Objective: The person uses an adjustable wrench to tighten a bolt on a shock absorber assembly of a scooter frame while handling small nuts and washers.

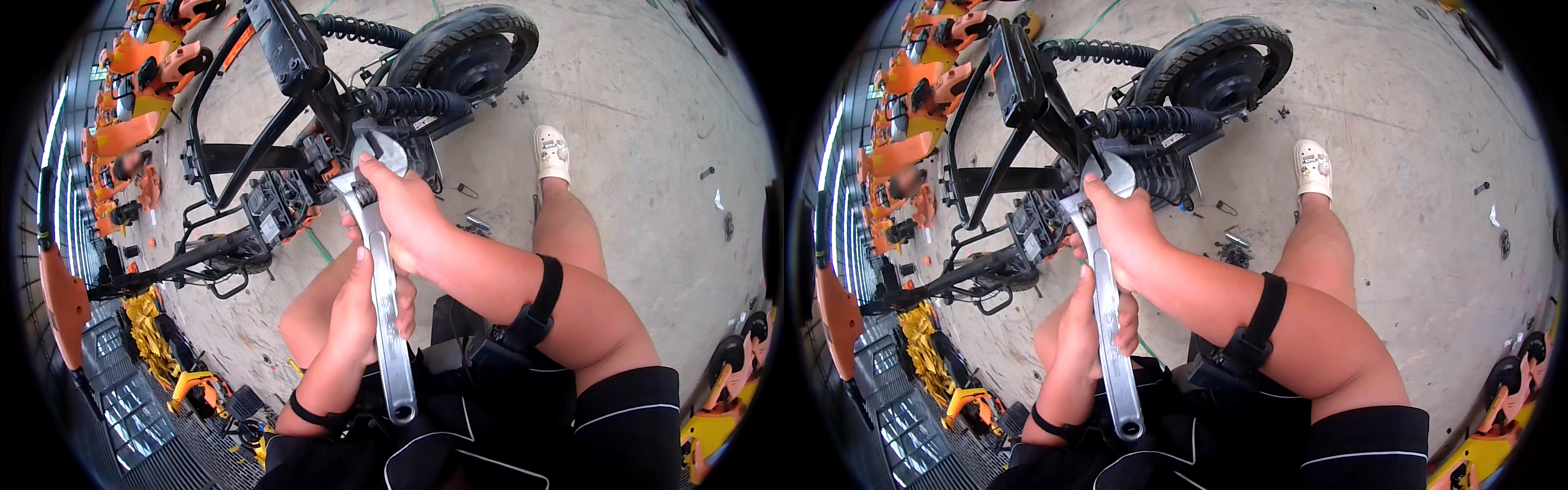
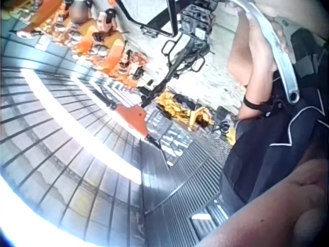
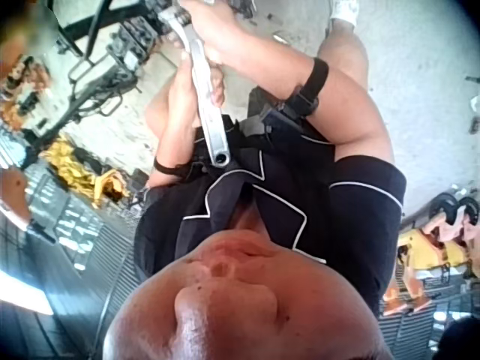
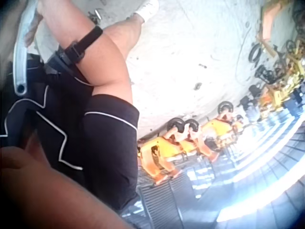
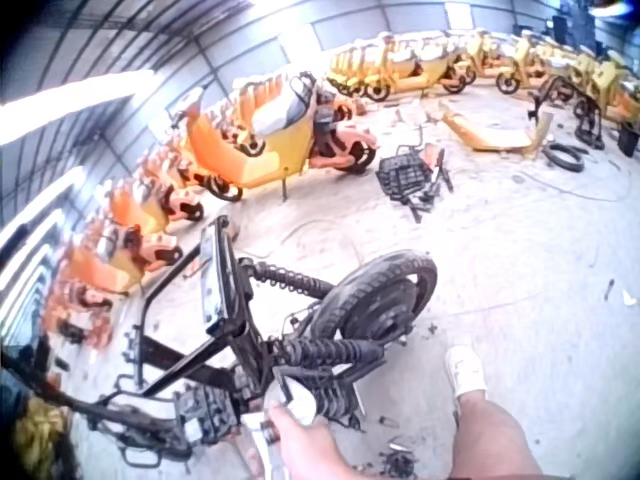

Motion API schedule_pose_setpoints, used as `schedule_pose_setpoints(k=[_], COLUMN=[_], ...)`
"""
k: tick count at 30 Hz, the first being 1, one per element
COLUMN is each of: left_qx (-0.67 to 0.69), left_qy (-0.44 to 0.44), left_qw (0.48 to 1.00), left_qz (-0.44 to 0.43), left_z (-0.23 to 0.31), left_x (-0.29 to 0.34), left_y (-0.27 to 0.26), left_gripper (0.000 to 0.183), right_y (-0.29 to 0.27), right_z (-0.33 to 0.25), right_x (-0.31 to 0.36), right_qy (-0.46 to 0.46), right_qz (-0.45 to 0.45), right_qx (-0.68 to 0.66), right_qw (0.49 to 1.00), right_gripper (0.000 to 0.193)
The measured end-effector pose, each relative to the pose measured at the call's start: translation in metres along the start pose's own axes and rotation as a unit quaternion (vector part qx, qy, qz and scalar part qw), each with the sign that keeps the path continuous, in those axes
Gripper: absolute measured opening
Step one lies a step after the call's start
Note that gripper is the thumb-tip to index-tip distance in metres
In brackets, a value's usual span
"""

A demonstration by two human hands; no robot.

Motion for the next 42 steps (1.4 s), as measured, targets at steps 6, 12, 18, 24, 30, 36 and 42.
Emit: schedule_pose_setpoints(k=[6, 12, 18, 24, 30, 36, 42], left_qx=[-0.005, 0.008, 0.007, 0.009, 0.042, 0.088, 0.244], left_qy=[0.026, 0.06, 0.056, 0.093, 0.082, 0.062, -0.001], left_qw=[1.0, 0.997, 0.996, 0.991, 0.99, 0.988, 0.953], left_qz=[0.0, -0.055, -0.068, -0.095, -0.108, -0.107, -0.182], left_z=[-0.016, -0.022, -0.024, -0.02, -0.014, -0.021, -0.014], left_x=[-0.037, -0.054, -0.056, -0.042, -0.031, -0.045, -0.035], left_y=[-0.022, -0.021, -0.029, -0.022, -0.014, -0.017, -0.006], left_gripper=[0.058, 0.059, 0.059, 0.056, 0.055, 0.052, 0.047], right_y=[0.0, 0.001, -0.001, 0.002, 0.007, 0.006, 0.006], right_z=[-0.007, -0.009, -0.007, -0.01, -0.014, -0.018, -0.016], right_x=[0.0, 0.0, -0.006, -0.004, 0.004, -0.001, -0.004], right_qy=[-0.129, -0.181, -0.177, -0.148, -0.128, -0.141, -0.141], right_qz=[0.074, 0.059, 0.049, 0.042, 0.055, 0.054, 0.045], right_qx=[0.143, 0.191, 0.165, 0.125, 0.154, 0.183, 0.128], right_qw=[0.979, 0.963, 0.969, 0.98, 0.978, 0.971, 0.981], right_gripper=[0.045, 0.041, 0.043, 0.045, 0.046, 0.044, 0.045])
Point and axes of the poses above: each hand's wrist, its own x-axis away from the middle knuckle, its own y-axis out of the palm, z = x × y, the point moved 5 cm from there along -x, towards the middle knuckle, and after that the axes turned 1 degree about -x, right-handed, at the moved point
